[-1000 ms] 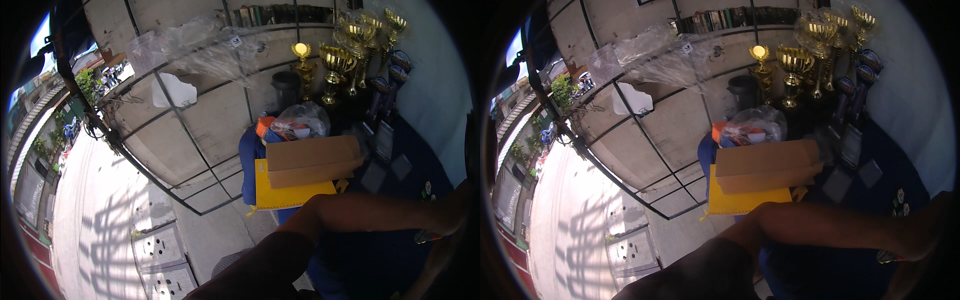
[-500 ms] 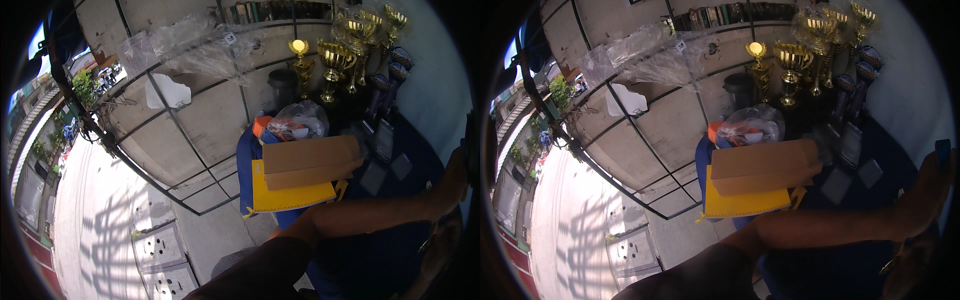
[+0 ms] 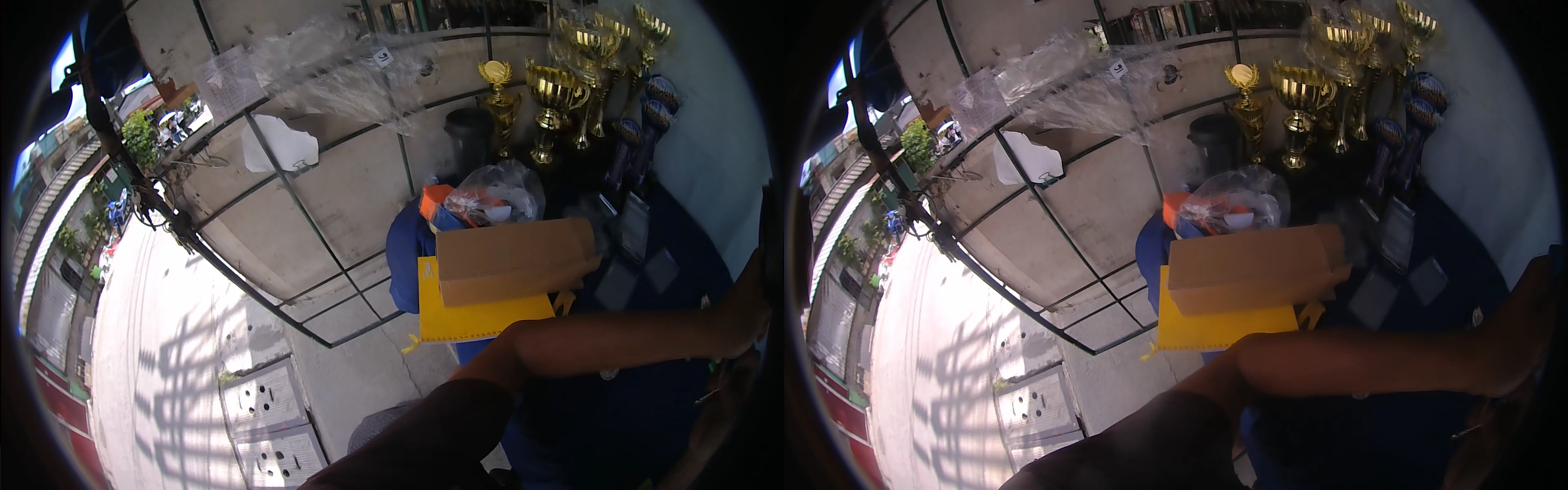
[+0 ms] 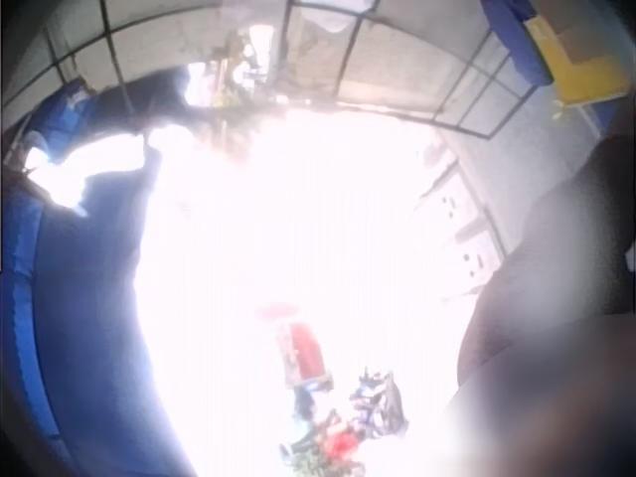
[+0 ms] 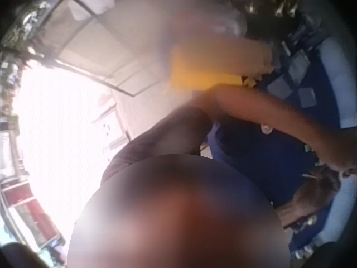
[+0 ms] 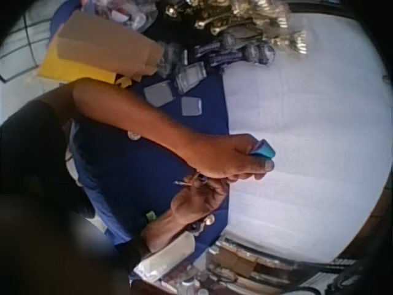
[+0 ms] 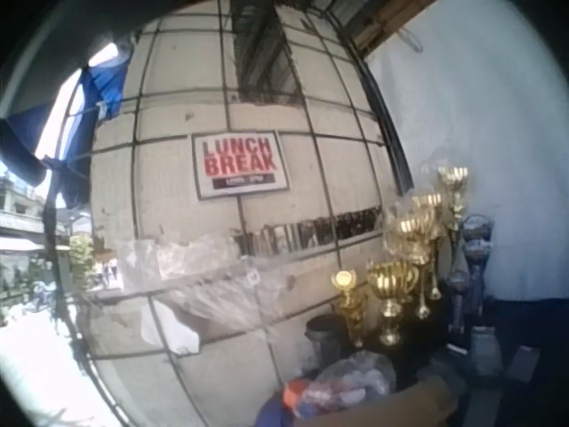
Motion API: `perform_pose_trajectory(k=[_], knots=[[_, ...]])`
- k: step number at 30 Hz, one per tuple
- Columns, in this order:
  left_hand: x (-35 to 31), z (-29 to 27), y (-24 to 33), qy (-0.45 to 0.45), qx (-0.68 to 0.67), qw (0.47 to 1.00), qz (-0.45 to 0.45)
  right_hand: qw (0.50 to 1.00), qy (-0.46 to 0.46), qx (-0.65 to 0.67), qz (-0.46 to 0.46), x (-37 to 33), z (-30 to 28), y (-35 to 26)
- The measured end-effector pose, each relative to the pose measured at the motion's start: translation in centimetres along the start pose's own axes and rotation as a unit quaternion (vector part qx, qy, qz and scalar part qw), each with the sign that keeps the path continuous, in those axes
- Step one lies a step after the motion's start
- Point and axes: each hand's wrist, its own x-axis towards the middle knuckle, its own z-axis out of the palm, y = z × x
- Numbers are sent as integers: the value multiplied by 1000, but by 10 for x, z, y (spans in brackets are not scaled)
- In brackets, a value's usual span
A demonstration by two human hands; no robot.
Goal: The person assembles medals by attaching circular stickers to gold medallions and threading rainbow ribbons through them. They handle multiple medals and ribbons on a blue table, repeatedly applying stickers and threading ribbons.
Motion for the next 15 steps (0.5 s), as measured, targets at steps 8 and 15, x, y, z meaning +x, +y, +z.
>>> perform_pose_trajectory(k=[8,15], knots=[[-4,2,4,-13,-3,1000,-16,1000,-4,13,-2,-2,-8,-1],[-4,4,7,-29,-33,999,-22,998,0,43,36,-7,5,-10]])
